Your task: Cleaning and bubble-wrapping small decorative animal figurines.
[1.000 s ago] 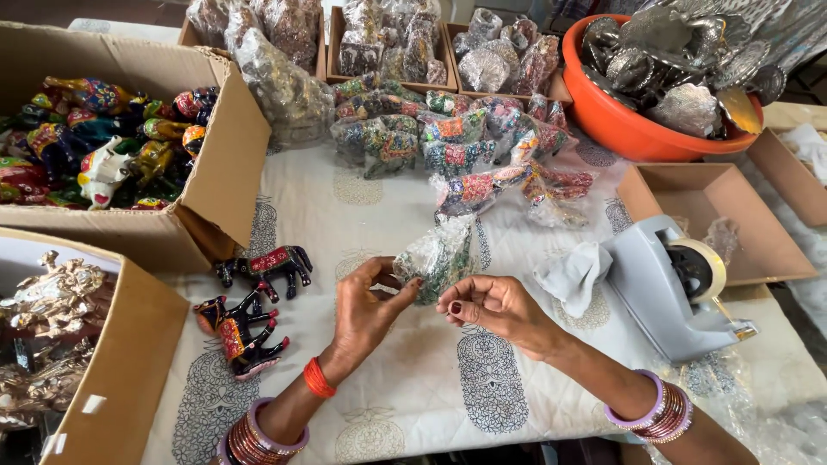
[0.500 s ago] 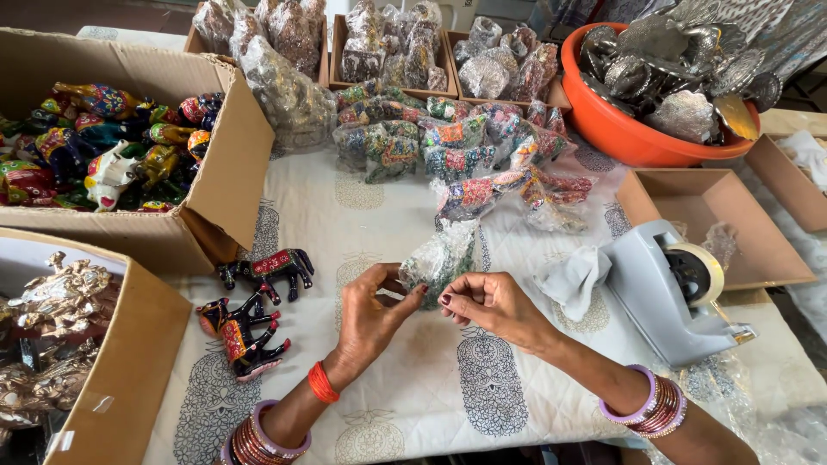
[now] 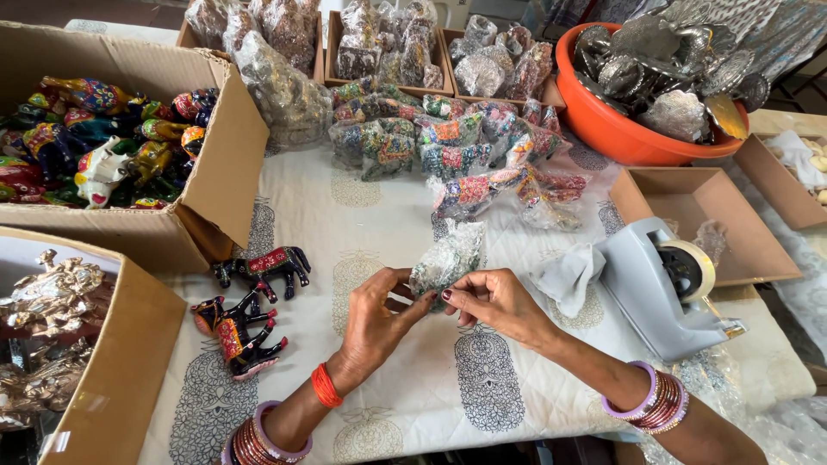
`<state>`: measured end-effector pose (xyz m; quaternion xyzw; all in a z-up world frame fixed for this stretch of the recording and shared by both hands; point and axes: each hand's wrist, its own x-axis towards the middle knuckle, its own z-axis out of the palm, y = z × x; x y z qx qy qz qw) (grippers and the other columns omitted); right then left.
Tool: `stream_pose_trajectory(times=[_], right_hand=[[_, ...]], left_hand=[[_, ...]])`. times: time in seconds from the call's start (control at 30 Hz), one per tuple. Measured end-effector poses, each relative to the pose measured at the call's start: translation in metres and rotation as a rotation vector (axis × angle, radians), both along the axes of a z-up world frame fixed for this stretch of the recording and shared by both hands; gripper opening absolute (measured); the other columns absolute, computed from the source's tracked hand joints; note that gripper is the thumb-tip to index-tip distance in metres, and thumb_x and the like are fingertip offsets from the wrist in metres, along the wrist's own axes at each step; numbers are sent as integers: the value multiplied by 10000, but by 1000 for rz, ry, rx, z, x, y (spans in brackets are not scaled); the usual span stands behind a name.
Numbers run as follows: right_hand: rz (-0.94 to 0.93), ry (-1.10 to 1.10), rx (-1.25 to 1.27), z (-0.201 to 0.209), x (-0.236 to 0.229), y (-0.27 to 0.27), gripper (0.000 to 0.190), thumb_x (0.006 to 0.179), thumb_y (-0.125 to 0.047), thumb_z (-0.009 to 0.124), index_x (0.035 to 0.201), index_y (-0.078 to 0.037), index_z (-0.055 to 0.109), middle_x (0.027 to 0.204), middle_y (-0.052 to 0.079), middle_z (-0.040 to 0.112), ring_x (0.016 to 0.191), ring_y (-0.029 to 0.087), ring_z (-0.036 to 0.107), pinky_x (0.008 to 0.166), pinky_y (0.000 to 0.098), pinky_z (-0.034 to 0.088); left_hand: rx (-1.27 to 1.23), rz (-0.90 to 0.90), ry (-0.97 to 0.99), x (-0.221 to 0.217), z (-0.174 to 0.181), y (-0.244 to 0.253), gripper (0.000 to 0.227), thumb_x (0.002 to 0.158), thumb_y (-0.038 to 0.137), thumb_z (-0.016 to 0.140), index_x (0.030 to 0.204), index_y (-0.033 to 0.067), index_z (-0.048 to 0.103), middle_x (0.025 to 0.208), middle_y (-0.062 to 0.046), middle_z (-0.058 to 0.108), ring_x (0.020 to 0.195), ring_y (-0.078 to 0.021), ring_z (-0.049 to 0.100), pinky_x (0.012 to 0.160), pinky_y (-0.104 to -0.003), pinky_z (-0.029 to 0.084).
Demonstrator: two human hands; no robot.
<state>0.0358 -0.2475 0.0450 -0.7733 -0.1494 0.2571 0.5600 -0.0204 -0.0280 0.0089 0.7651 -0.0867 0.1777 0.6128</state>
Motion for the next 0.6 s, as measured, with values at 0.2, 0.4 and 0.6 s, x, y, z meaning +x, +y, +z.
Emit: stream_pose_trajectory(times=[0.2,0.4,0.6], right_hand=[[-28,-16,-87,9,-2,3,260,926,-197,702,1004,49,737,841,90,777,664,85,675,620,245,596],[-79,34,-113,5,-4,-2,251,905,-170,721,973,71,734,824,105,777,666,114,705,615,266,606],[-132,78,-131,12,-16,-10,252,893,-164,724,965,78,714,791,141,768,596,168,735,531,289,617]], left_hand=[[5,-10,1,-2,1,-2,349,807,131,849,1068,-40,692,996,-116,716,831,-181,776,640,-287,680],[67,-55,-75,-7,3,-6,360,830,100,821,1132,-35,680,995,-129,704,853,-211,784,681,-303,631],[131,-102,-170,-18,5,-16,333,855,94,815,1121,-28,655,973,-124,686,841,-227,786,671,-296,676]])
